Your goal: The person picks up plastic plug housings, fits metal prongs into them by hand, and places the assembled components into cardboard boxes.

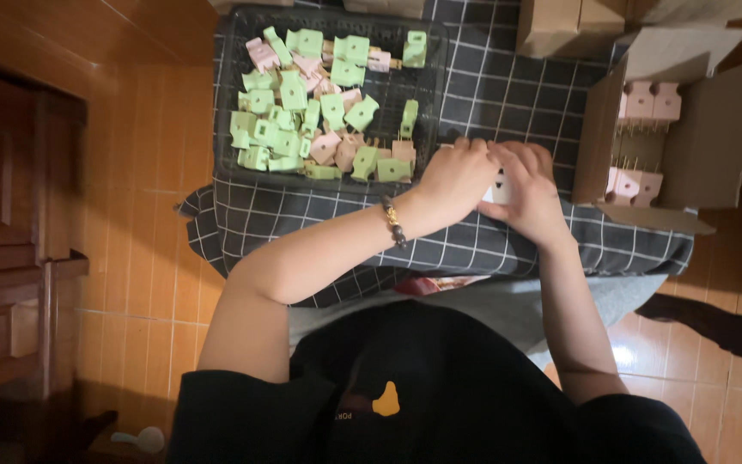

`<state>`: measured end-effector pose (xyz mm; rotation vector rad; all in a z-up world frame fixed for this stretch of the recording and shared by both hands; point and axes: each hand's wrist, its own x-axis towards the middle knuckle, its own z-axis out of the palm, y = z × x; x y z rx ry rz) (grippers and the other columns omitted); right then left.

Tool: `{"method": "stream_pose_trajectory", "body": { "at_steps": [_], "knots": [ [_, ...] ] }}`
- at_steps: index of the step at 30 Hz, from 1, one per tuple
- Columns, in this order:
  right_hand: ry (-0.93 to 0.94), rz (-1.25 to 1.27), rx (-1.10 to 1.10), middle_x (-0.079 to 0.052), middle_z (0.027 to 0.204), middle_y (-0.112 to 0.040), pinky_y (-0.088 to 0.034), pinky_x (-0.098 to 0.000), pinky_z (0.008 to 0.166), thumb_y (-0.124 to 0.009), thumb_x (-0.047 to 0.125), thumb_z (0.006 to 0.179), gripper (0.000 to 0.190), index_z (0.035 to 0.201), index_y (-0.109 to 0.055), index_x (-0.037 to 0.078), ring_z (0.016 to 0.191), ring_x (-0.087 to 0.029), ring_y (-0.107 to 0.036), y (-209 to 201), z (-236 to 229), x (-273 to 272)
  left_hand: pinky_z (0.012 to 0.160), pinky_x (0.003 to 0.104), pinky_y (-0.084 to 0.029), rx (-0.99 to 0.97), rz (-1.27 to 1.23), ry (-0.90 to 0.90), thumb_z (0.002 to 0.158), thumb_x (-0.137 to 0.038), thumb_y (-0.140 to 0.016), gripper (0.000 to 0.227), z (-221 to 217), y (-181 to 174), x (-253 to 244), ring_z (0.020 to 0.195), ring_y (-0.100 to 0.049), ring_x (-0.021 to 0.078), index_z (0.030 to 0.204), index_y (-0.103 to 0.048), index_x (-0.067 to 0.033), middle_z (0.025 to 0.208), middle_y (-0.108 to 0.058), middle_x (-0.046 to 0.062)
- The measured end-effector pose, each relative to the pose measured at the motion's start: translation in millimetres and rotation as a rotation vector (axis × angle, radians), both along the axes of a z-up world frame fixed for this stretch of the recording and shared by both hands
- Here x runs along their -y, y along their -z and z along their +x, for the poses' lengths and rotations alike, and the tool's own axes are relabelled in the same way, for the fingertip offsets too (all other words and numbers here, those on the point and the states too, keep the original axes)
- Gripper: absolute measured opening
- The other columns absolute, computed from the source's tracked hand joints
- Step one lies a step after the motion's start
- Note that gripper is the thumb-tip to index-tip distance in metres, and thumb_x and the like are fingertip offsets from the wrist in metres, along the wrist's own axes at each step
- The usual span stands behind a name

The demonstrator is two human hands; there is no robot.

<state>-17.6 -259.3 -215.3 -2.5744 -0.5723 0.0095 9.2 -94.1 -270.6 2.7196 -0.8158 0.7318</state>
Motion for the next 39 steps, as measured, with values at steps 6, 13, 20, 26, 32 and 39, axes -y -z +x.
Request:
{"method": "stream_pose_trajectory", "body": {
  "at_steps": [6,13,20,26,32,39],
  "knots": [
    [0.036,-0.002,0.000,-0.013,0.142,-0.054,-0.057,-0.0610,0.094,-0.085,0.063,0.077,0.097,0.155,-0.052,0.016,0.111,-0.051,-0.066,-12,-9,-10,0.041,0.038,-0.048,0.029,0.071,-0.062,0.073,-0.027,-0.074,0.024,-5,-15,-9,0.059,-0.060,0.0247,0.082,-0.057,-0.0133,0.070,-0.049,-0.001],
    [0.043,0.036,-0.037,-0.017,0.146,-0.053,-0.054,-0.0624,0.100,-0.090,0.055,0.073,0.099,0.155,-0.051,0.014,0.114,-0.055,-0.064,-18,-9,-11,0.064,0.060,-0.059,-0.686,-0.098,0.222,0.086,-0.031,-0.079,0.054,-5,-98,-44,0.078,-0.075,0.0468,0.122,-0.045,-0.0086,0.086,-0.074,0.016],
    [0.076,0.279,-0.140,-0.018,0.158,-0.040,-0.045,-0.0621,0.113,-0.095,0.050,0.069,0.111,0.159,-0.044,0.011,0.131,-0.054,-0.055,-13,-9,3,0.085,0.046,-0.060,-0.685,-0.296,0.319,0.087,0.001,-0.070,0.021,-7,-140,-53,0.099,-0.074,0.0434,0.105,-0.072,-0.0110,0.103,-0.068,0.019],
    [0.145,0.218,-0.276,-0.020,0.148,-0.053,-0.045,-0.0618,0.111,-0.092,0.052,0.071,0.109,0.161,-0.040,0.018,0.126,-0.052,-0.059,-34,-9,-5,0.082,0.044,-0.061,-0.666,-0.207,0.432,0.081,-0.003,-0.075,0.014,2,-105,-34,0.092,-0.073,0.0391,0.092,-0.075,-0.0117,0.101,-0.063,0.016],
    [0.190,0.176,-0.329,-0.024,0.139,-0.063,-0.048,-0.0597,0.108,-0.091,0.050,0.071,0.106,0.159,-0.042,0.016,0.124,-0.050,-0.061,-19,-5,3,0.073,0.048,-0.063,-0.501,-0.114,0.357,0.085,-0.017,-0.077,0.030,7,-74,7,0.082,-0.076,0.0362,0.110,-0.062,-0.0087,0.092,-0.070,0.012],
    [0.179,0.233,-0.334,-0.028,0.135,-0.065,-0.049,-0.0598,0.107,-0.089,0.041,0.073,0.092,0.149,-0.054,0.004,0.125,-0.051,-0.060,5,-7,9,0.055,0.049,-0.060,-0.248,-0.041,0.157,0.083,-0.021,-0.070,0.012,13,-36,50,0.064,-0.075,0.0332,0.090,-0.061,-0.0173,0.068,-0.069,0.002]
  ]
}}
